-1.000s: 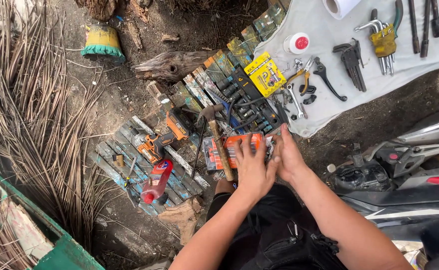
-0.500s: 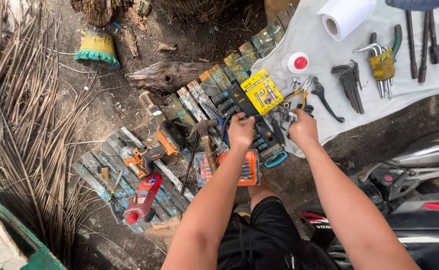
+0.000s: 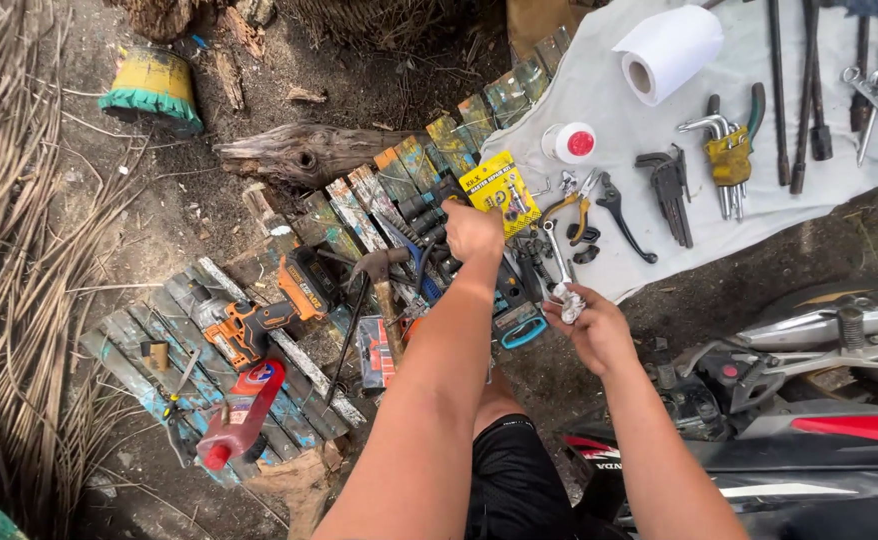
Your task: The person holds a packaged master repair kit and displays it to the camera. They then remove a small metal spring from the packaging and wipe it with a white cloth. The person continues to handle the packaging and the spring while standing near a workbench.
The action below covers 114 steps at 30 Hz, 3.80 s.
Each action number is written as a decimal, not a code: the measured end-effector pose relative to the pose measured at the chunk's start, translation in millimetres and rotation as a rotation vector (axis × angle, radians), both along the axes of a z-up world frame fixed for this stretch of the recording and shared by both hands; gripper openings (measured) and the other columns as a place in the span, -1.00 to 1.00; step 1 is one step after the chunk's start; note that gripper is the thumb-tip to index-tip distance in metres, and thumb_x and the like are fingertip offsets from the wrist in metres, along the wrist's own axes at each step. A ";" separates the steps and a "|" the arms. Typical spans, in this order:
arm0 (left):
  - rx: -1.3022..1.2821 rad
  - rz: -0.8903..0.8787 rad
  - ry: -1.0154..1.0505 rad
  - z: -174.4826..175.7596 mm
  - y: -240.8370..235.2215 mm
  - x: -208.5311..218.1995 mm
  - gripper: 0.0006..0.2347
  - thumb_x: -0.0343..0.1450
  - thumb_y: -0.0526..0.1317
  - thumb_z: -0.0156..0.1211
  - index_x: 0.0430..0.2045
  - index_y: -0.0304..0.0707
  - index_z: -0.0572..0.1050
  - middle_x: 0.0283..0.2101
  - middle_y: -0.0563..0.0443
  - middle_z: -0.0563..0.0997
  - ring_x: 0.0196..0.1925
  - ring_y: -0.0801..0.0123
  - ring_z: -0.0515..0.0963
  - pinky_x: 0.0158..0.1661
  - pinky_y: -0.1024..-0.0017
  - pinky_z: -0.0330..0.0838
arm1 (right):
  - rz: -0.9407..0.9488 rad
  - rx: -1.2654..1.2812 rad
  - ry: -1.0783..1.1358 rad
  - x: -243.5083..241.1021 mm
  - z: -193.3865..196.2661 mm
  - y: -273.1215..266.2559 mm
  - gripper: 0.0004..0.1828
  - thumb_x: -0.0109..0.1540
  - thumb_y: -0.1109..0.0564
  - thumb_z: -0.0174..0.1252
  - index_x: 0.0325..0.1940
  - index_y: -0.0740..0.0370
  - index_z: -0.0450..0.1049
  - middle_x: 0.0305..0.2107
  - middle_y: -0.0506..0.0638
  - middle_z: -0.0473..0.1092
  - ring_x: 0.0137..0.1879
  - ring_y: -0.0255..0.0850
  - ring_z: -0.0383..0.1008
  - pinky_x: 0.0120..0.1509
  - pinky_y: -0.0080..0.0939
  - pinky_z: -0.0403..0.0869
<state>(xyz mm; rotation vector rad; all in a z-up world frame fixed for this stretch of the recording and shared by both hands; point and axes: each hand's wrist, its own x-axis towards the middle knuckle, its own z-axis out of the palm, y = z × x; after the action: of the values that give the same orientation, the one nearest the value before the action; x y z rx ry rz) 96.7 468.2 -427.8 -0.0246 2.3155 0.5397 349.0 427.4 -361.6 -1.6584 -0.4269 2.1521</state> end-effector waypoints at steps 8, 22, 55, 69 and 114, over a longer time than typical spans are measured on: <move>0.404 -0.130 -0.077 117.5 -20.1 -18.9 -0.52 0.52 -0.24 0.29 0.32 -0.64 0.41 0.06 -0.56 0.65 0.16 -0.40 0.71 0.02 -0.26 0.71 | 0.124 0.103 -0.062 -5.0 65.1 0.3 -0.33 0.19 0.59 -0.08 0.43 0.70 0.36 0.12 0.46 0.35 0.25 0.37 0.56 0.39 0.38 0.57; 0.929 -0.257 -0.220 335.2 -230.5 -45.9 -0.47 0.47 -0.44 0.26 0.41 -0.66 0.37 0.03 -0.60 0.69 0.17 -0.29 0.71 0.01 -0.07 0.69 | 0.164 0.892 -0.253 -83.5 251.4 -33.8 -0.63 0.29 0.43 0.40 0.12 0.34 0.46 -0.21 0.19 0.48 -0.09 -0.02 0.70 -0.02 -0.03 0.77; 1.327 -0.384 -0.450 425.2 -384.9 -71.1 -0.47 0.50 -0.07 0.37 0.32 -0.40 0.44 0.20 -0.15 0.71 0.12 0.24 0.76 -0.07 0.34 0.75 | 0.255 0.885 -0.233 -111.6 432.7 -197.4 -0.57 0.25 0.34 0.44 0.22 0.21 0.68 -0.40 -0.11 0.48 -0.25 -0.49 0.43 -0.04 -0.57 0.50; 1.138 -0.261 -0.332 384.4 -325.8 -55.8 -0.56 0.35 -0.42 0.36 0.15 -0.72 0.55 -0.21 -0.43 0.72 -0.11 0.08 0.70 -0.15 0.13 0.62 | 0.286 0.985 -0.272 -122.9 374.9 -109.1 -0.81 0.47 0.36 0.22 0.17 0.50 0.58 -0.36 0.29 0.53 -0.30 -0.09 0.61 -0.16 -0.12 0.65; 1.024 0.030 -0.556 367.9 -412.7 -114.3 -0.64 0.46 -0.22 0.46 0.12 -0.29 0.56 0.14 -0.13 0.75 0.08 0.26 0.74 -0.04 0.25 0.73 | 0.438 0.518 -0.292 -97.9 113.6 -106.3 -0.82 0.49 0.22 0.18 0.17 0.31 0.48 -0.12 0.19 0.64 -0.03 -0.11 0.67 -0.08 -0.10 0.58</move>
<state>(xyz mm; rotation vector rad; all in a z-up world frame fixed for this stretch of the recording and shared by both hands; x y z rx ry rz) -17.7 55.5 -59.9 0.2460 1.3133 1.4568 251.0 321.2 -248.0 -1.6693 -1.4141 1.8273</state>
